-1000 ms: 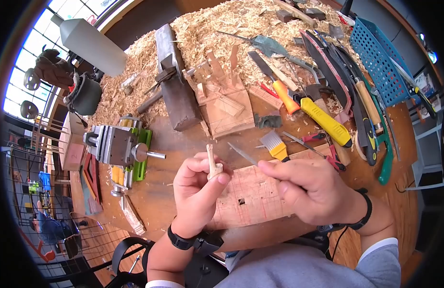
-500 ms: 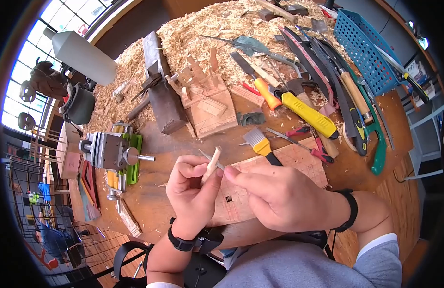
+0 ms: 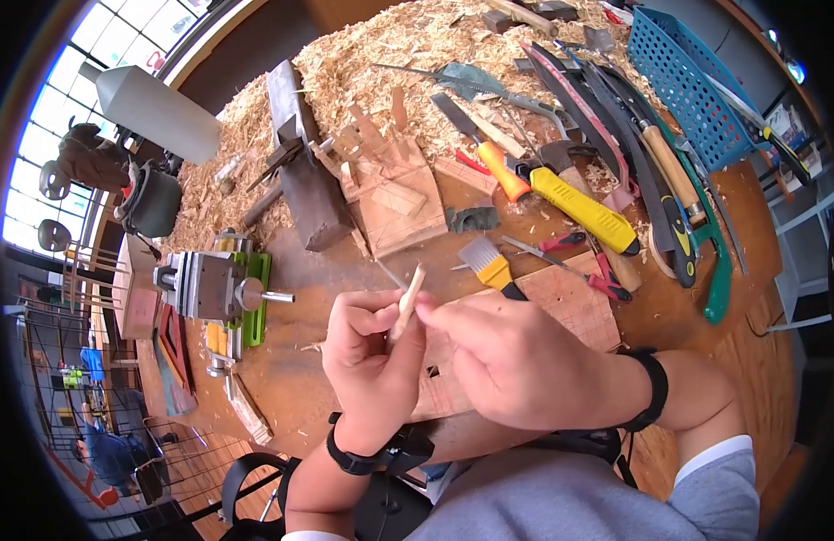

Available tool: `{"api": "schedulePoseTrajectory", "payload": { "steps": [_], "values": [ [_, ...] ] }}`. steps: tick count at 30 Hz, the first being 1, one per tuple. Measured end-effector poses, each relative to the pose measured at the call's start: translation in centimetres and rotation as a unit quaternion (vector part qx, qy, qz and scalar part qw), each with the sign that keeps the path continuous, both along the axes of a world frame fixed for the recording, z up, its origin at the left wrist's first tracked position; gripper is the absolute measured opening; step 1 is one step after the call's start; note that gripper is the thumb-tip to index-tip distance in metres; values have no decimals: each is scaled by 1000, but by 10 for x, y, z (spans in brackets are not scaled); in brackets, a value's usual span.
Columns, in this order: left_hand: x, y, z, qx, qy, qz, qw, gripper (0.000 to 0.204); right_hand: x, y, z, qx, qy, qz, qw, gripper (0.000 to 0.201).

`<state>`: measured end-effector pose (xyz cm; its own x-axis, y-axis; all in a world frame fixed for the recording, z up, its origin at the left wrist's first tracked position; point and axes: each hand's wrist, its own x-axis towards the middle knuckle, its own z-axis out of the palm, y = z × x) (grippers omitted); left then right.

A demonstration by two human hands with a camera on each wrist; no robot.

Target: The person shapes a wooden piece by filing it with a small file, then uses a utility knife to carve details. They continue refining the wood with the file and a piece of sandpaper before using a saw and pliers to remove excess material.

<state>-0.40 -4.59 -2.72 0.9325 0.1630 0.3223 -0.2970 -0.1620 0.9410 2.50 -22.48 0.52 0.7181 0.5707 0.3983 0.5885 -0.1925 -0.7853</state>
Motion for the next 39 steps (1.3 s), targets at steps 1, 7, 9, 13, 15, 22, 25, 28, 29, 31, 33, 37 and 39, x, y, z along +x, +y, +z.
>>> {"api": "schedulePoseTrajectory", "payload": {
  "steps": [1, 7, 9, 13, 15, 22, 25, 28, 29, 31, 33, 37, 39],
  "values": [
    [2, 0, 0, -14, -4, -5, 1000, 24, -3, 2, -2, 28, -28, -14, 999, 41],
    [-1, -2, 1, -26, -17, 2, 1000, 25, -1, 4, -1, 33, -27, -9, 999, 42],
    [1, 0, 2, -37, -15, -3, 999, 25, -2, 4, 1, 23, -17, -2, 1000, 42],
    [3, 1, 2, -37, -10, 29, 999, 26, 0, 6, 2, 26, 8, -5, 1000, 41],
    [1, -1, -1, -8, -6, 10, 1000, 26, 2, 6, 0, 18, 19, -9, 1000, 41],
    [0, 3, 7, -114, 9, -18, 993, 27, 7, 7, -8, 58, 13, -20, 998, 37],
    [3, 3, 13, -221, 27, -75, 972, 25, 17, 1, -7, 62, 37, -36, 997, 30],
    [4, 11, 10, -320, 77, -152, 932, 19, 15, -12, 12, 82, 132, -87, 984, 24],
    [4, 14, 8, -323, 73, -147, 932, 19, 17, -17, 11, 79, 130, -82, 985, 24],
    [4, 20, 6, -373, 121, -231, 890, 26, 22, -23, 7, 110, 101, 23, 989, 25],
    [0, 22, 6, -349, 153, -207, 901, 31, 28, -23, 5, 123, 71, 72, 987, 27],
    [-1, 31, 4, -299, 163, -258, 904, 29, 35, -28, -1, 45, 35, 101, 993, 34],
    [-3, 34, 2, -262, 190, -260, 910, 29, 35, -30, -4, 11, 28, 122, 992, 36]
  ]
}}
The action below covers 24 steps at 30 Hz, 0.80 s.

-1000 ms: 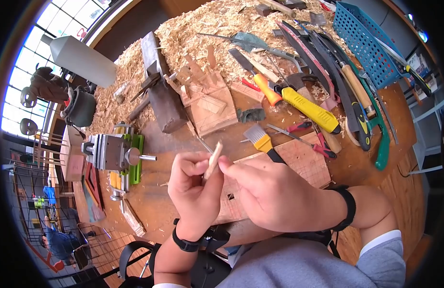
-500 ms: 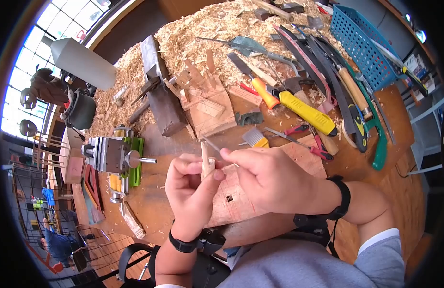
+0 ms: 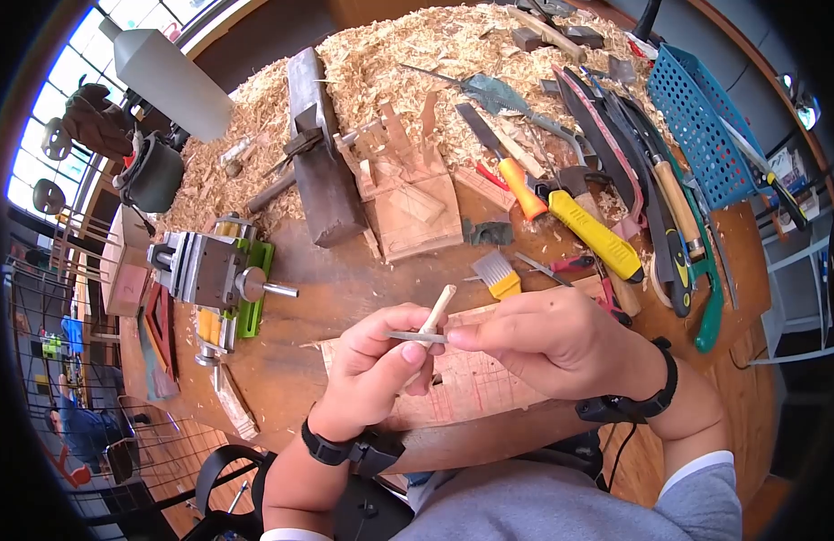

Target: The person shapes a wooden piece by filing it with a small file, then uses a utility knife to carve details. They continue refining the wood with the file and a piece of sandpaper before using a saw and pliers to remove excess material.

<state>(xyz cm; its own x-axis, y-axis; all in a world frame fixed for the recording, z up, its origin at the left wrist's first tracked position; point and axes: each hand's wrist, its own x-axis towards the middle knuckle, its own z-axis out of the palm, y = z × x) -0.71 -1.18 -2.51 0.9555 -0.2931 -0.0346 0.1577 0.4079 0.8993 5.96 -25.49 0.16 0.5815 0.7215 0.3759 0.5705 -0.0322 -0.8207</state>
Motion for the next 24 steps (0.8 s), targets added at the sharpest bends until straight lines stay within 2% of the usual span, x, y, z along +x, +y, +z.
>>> {"api": "schedulePoseTrajectory", "payload": {
  "steps": [3, 10, 12, 14, 17, 19, 20, 21, 22, 24],
  "values": [
    [2, 6, 4, -1, -29, 13, 999, 28, -2, 1, 2, 12, -22, -12, 1000, 38],
    [-1, 4, 3, -27, -13, 11, 1000, 30, -8, 5, 6, 23, -22, -19, 999, 36],
    [-3, 1, 4, -83, 11, -15, 996, 32, -10, 7, 4, 36, -27, -18, 999, 37],
    [-6, -9, 3, -91, 14, -26, 995, 34, -12, 11, 8, 40, 18, -9, 999, 36],
    [-8, -13, 2, -103, 27, -39, 994, 35, -15, 18, -2, 82, -5, -35, 996, 36],
    [-6, -8, 3, -101, 35, -36, 994, 36, -13, 6, 4, 52, -9, -31, 998, 36],
    [-4, -2, 3, -148, 55, -37, 987, 36, -14, 1, 6, 25, -8, -30, 999, 36],
    [-3, 2, 2, -195, 73, -38, 977, 36, -14, -1, 9, 27, -9, -30, 999, 36],
    [-2, 3, 1, -194, 71, -37, 978, 36, -13, -2, 11, 37, -11, -36, 999, 36],
    [0, 1, -1, -288, 93, -58, 951, 34, -13, -3, 17, 47, -13, -43, 998, 36]
  ]
}}
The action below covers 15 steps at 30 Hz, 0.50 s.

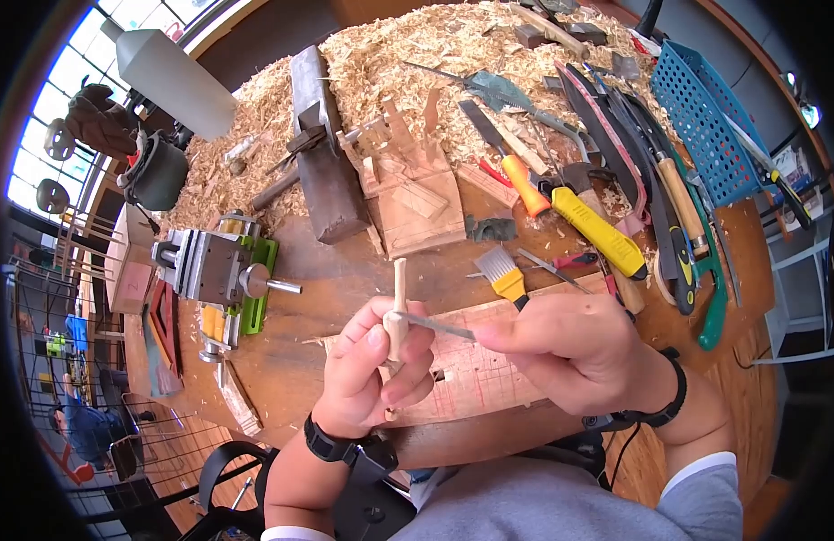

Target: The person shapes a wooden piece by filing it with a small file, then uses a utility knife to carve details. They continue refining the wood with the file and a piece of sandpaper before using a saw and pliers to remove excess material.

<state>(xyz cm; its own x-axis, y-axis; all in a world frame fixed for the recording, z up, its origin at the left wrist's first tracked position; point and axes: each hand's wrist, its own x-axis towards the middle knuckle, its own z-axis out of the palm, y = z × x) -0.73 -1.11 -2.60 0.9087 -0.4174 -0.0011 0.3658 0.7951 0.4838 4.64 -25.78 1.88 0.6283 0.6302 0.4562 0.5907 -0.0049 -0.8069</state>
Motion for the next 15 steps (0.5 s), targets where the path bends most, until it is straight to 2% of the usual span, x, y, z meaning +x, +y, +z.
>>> {"api": "schedulePoseTrajectory", "payload": {
  "steps": [3, 8, 11, 15],
  "values": [
    [0, -5, 1, -40, 34, -10, 999, 33, -2, 1, 4, 10, 19, -35, 999, 37],
    [1, -7, 2, 18, 40, -11, 999, 35, 0, 6, -12, -98, -126, -64, 985, 38],
    [2, -8, 5, 54, 53, 5, 997, 37, 0, 6, -13, -121, -165, -65, 977, 37],
    [2, -9, 3, 83, 70, 23, 994, 39, -6, 9, -9, -176, -135, -68, 973, 38]
  ]
}}
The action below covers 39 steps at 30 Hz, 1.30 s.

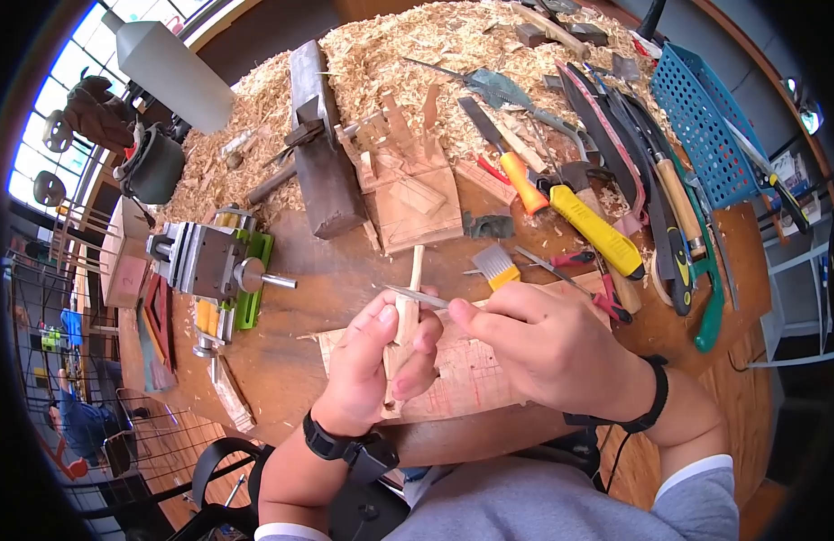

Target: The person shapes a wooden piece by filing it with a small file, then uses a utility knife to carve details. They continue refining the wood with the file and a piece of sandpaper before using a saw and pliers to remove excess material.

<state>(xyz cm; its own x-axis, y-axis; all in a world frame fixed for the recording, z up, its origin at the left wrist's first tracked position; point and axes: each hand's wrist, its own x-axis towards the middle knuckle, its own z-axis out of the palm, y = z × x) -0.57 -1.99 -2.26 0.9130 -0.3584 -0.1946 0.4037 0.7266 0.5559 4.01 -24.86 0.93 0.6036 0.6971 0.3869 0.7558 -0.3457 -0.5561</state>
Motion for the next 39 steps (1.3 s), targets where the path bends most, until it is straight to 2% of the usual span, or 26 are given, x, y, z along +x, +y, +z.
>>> {"api": "schedulePoseTrajectory", "payload": {
  "steps": [4, 6, 9, 11, 12, 18, 22, 24, 28, 30, 36, 39],
  "values": [
    [-2, -3, 3, 52, 6, 11, 999, 37, -7, 4, 0, -12, -31, -16, 999, 39],
    [-3, -7, 5, 155, -15, -21, 988, 36, -8, 7, -1, -6, -29, -30, 999, 39],
    [-3, -7, 2, 168, -7, -18, 986, 35, 3, 9, -3, -18, -6, -5, 1000, 40],
    [0, -7, 1, 146, -14, -9, 989, 36, 8, 4, -4, 81, -35, -84, 993, 40],
    [0, -9, 5, 151, -12, -7, 988, 36, 8, 0, -1, 116, 20, -77, 990, 42],
    [0, -7, 5, 175, 11, -9, 984, 37, 10, -9, -10, 101, 63, -30, 992, 40],
    [0, -9, 5, 203, 21, 6, 979, 38, 9, -4, -14, 101, 49, -9, 994, 41],
    [0, -7, 3, 196, 20, 4, 980, 38, 7, -4, -10, 17, 31, 5, 999, 43],
    [0, -4, -2, 165, -3, 21, 986, 38, 4, -4, -13, 29, 36, -3, 999, 44],
    [1, -5, -1, 161, -1, 21, 987, 39, 5, -3, -16, 80, 47, -30, 995, 42],
    [0, -6, -1, 160, 0, 18, 987, 40, 6, -2, -7, -5, 33, 0, 999, 40],
    [0, -5, 0, 169, 1, 18, 985, 40, 1, 1, -13, 42, 40, 5, 998, 39]
  ]
}}
